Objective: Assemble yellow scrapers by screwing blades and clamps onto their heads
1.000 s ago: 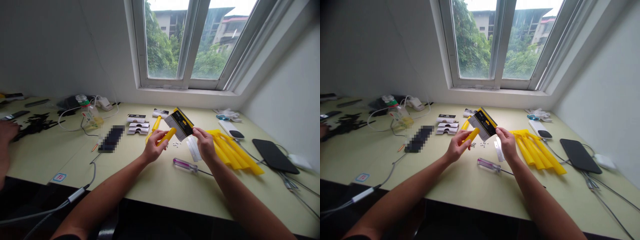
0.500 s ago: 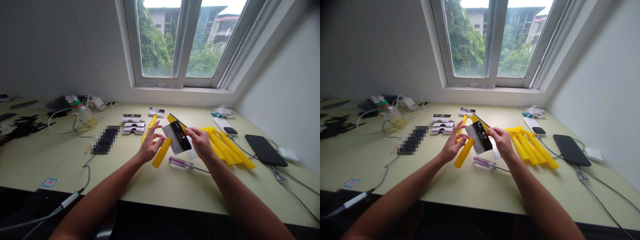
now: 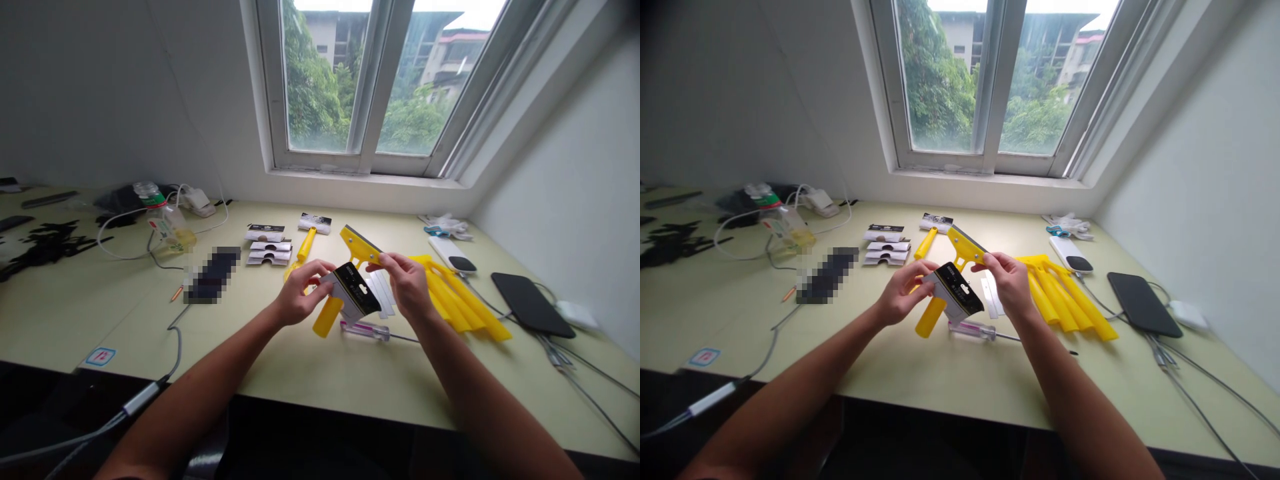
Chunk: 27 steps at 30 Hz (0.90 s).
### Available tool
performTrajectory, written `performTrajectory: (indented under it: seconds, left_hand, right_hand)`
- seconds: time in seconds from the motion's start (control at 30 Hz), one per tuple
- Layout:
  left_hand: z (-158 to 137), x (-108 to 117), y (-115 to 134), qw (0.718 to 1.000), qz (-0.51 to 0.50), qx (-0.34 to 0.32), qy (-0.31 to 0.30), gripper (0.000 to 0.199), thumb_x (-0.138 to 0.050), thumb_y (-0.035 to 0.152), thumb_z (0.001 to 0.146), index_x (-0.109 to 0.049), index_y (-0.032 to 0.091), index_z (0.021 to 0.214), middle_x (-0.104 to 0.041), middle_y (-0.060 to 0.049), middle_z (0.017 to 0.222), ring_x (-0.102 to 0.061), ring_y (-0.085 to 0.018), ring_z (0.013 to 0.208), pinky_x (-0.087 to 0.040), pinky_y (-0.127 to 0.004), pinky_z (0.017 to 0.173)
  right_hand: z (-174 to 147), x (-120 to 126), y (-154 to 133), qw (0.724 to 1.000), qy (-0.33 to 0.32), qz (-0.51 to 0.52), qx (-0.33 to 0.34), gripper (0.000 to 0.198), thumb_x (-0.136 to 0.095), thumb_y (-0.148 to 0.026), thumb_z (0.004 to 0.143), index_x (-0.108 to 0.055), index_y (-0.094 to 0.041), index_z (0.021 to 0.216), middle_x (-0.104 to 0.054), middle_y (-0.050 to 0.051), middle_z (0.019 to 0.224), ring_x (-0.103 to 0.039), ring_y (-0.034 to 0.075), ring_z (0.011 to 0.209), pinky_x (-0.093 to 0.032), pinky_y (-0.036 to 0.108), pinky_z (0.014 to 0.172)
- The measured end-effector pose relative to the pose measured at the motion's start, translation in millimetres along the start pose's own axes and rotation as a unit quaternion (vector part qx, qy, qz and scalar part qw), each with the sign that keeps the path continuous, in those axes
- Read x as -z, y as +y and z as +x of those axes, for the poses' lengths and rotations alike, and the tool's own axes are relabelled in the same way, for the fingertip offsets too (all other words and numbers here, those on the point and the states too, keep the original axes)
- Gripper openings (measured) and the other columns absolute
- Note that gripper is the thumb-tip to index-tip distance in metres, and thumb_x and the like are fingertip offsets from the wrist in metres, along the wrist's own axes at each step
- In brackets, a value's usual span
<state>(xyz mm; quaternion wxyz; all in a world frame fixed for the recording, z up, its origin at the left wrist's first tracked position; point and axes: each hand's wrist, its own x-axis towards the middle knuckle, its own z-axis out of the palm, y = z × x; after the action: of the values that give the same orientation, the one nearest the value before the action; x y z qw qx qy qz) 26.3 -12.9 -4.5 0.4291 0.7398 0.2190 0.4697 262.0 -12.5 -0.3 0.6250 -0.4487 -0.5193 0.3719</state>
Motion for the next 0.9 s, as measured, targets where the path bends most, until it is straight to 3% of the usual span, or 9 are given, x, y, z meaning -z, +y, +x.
performTrajectory:
  seconds: [0.1, 0.27, 0.37, 0.47, 0.57, 0.7, 0.8, 0.9]
  left_hand:
    - [0, 0, 1, 0.999, 0.013, -0.03, -0.015, 0.008, -0.056, 0.022, 0.094, -0.059, 0.015, 0.091, -0.065, -0.01, 0.106, -0.064, -0.019, 0.095, -0.055, -0.032, 0.08]
    - [1, 1, 6, 0.993, 0.058, -0.094, -0.046, 0.005, -0.055, 0.017, 0.092, -0.058, 0.015, 0.089, -0.065, -0.009, 0.095, -0.062, -0.017, 0.083, -0.053, -0.031, 0.073]
    - [3, 9, 9, 0.99, 0.085, -0.11, -0.033, 0.005, -0.056, 0.016, 0.09, -0.058, 0.016, 0.086, -0.064, -0.009, 0.094, -0.061, -0.017, 0.084, -0.053, -0.031, 0.073]
    - [9, 26, 6, 0.989, 0.075, -0.111, 0.061, 0.008, -0.06, 0.02, 0.089, -0.058, 0.016, 0.082, -0.061, -0.01, 0.103, -0.061, -0.019, 0.093, -0.054, -0.03, 0.076]
    - [16, 57, -8, 0.971, 0.072, -0.099, 0.203, 0.013, -0.065, 0.025, 0.085, -0.058, 0.016, 0.078, -0.06, -0.008, 0.108, -0.063, -0.016, 0.09, -0.055, -0.027, 0.075]
    - [25, 105, -41, 0.902, 0.123, -0.026, 0.412, 0.019, -0.069, 0.029, 0.078, -0.056, 0.016, 0.079, -0.06, -0.007, 0.111, -0.065, -0.013, 0.082, -0.056, -0.025, 0.072]
    - [25, 130, -66, 0.867, 0.179, 0.043, 0.463, 0.022, -0.067, 0.029, 0.078, -0.056, 0.016, 0.091, -0.061, -0.007, 0.105, -0.065, -0.011, 0.072, -0.056, -0.024, 0.065]
    - [20, 139, -80, 0.832, 0.29, 0.105, 0.462, 0.022, -0.062, 0.026, 0.082, -0.055, 0.016, 0.1, -0.062, -0.007, 0.102, -0.064, -0.011, 0.068, -0.055, -0.023, 0.064]
  right_hand:
    - [4, 5, 0, 0.999, 0.041, 0.026, 0.001, 0.02, -0.071, -0.039, 0.08, -0.074, -0.019, 0.079, -0.073, 0.002, 0.067, -0.068, 0.017, 0.071, -0.049, 0.036, 0.088]
    - [11, 11, -7, 0.993, 0.101, 0.055, 0.038, 0.019, -0.07, -0.036, 0.08, -0.071, -0.017, 0.076, -0.07, 0.001, 0.065, -0.067, 0.015, 0.067, -0.049, 0.034, 0.083]
    - [17, 16, -15, 0.979, 0.169, 0.092, 0.066, 0.017, -0.068, -0.032, 0.079, -0.068, -0.017, 0.075, -0.069, 0.0, 0.063, -0.066, 0.013, 0.062, -0.049, 0.031, 0.077]
    - [24, 24, -21, 0.952, 0.27, 0.13, 0.07, 0.014, -0.066, -0.03, 0.08, -0.065, -0.017, 0.076, -0.069, -0.002, 0.064, -0.066, 0.011, 0.063, -0.046, 0.025, 0.068]
    - [30, 32, -21, 0.933, 0.325, 0.142, 0.062, 0.013, -0.064, -0.031, 0.081, -0.062, -0.018, 0.079, -0.07, -0.003, 0.067, -0.068, 0.01, 0.068, -0.042, 0.023, 0.063]
    - [30, 29, -13, 0.94, 0.316, 0.119, 0.046, 0.014, -0.063, -0.032, 0.081, -0.062, -0.018, 0.081, -0.07, -0.002, 0.068, -0.068, 0.011, 0.069, -0.04, 0.023, 0.063]
    - [24, 19, -4, 0.959, 0.271, 0.072, 0.034, 0.019, -0.063, -0.036, 0.082, -0.064, -0.017, 0.081, -0.071, 0.001, 0.069, -0.067, 0.013, 0.069, -0.041, 0.025, 0.066]
    - [17, 9, 4, 0.973, 0.226, 0.036, 0.03, 0.024, -0.063, -0.04, 0.083, -0.065, -0.016, 0.084, -0.072, 0.003, 0.07, -0.067, 0.015, 0.071, -0.043, 0.029, 0.072]
